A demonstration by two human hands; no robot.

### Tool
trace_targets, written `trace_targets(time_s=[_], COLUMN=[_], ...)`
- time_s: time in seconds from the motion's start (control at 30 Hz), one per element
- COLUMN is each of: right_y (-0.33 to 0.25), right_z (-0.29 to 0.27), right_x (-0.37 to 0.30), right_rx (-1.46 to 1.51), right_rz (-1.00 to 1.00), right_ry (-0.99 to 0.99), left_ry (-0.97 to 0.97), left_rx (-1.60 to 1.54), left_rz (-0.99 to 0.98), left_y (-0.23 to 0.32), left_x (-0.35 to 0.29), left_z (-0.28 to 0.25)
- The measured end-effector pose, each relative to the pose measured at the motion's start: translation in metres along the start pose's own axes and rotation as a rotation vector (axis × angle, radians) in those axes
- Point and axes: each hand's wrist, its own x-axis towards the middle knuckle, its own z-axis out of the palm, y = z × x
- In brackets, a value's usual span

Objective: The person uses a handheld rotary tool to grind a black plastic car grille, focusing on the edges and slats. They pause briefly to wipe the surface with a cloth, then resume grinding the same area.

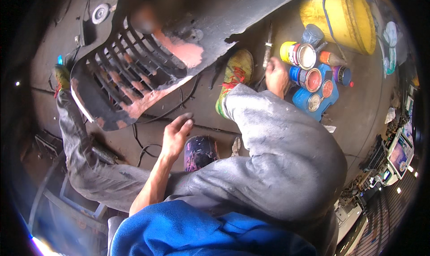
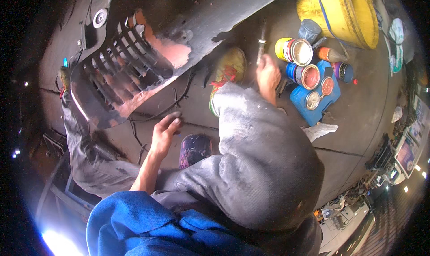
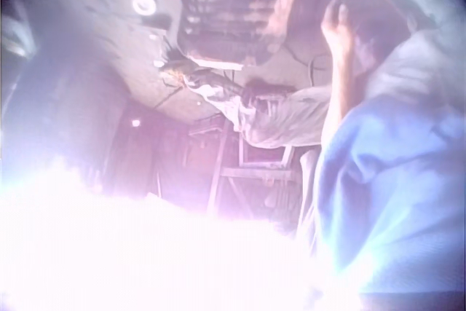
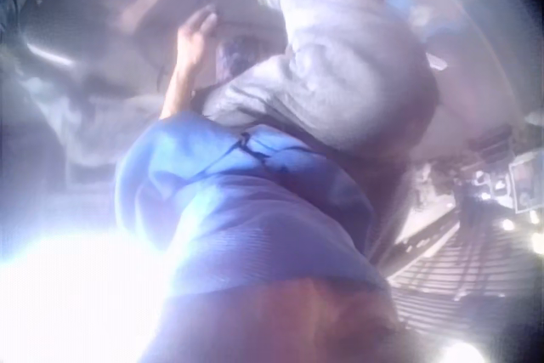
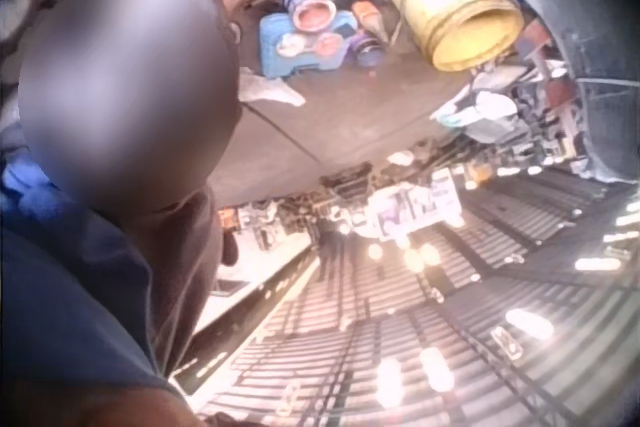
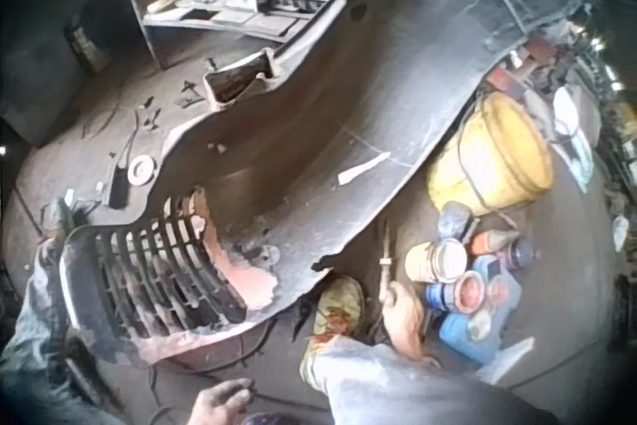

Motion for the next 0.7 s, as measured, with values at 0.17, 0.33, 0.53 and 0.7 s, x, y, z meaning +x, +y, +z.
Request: trace_targets(time_s=[0.17,0.33,0.53,0.7], right_y=[-0.001,-0.008,-0.004,0.010], right_z=[0.008,0.039,0.035,0.040], right_x=[-0.020,-0.017,-0.007,-0.004], right_rx=[-0.049,-0.212,-0.271,-0.218], right_rz=[0.057,0.095,0.181,0.049], right_ry=[-0.156,-0.303,-0.340,-0.404], left_ry=[-0.019,-0.033,-0.181,-0.191], left_rx=[0.007,0.068,0.202,0.136], left_rz=[-0.076,-0.079,-0.118,-0.148], left_y=[0.005,-0.021,-0.008,-0.007], left_x=[-0.024,-0.004,0.040,0.039], left_z=[-0.010,-0.011,0.020,0.021])
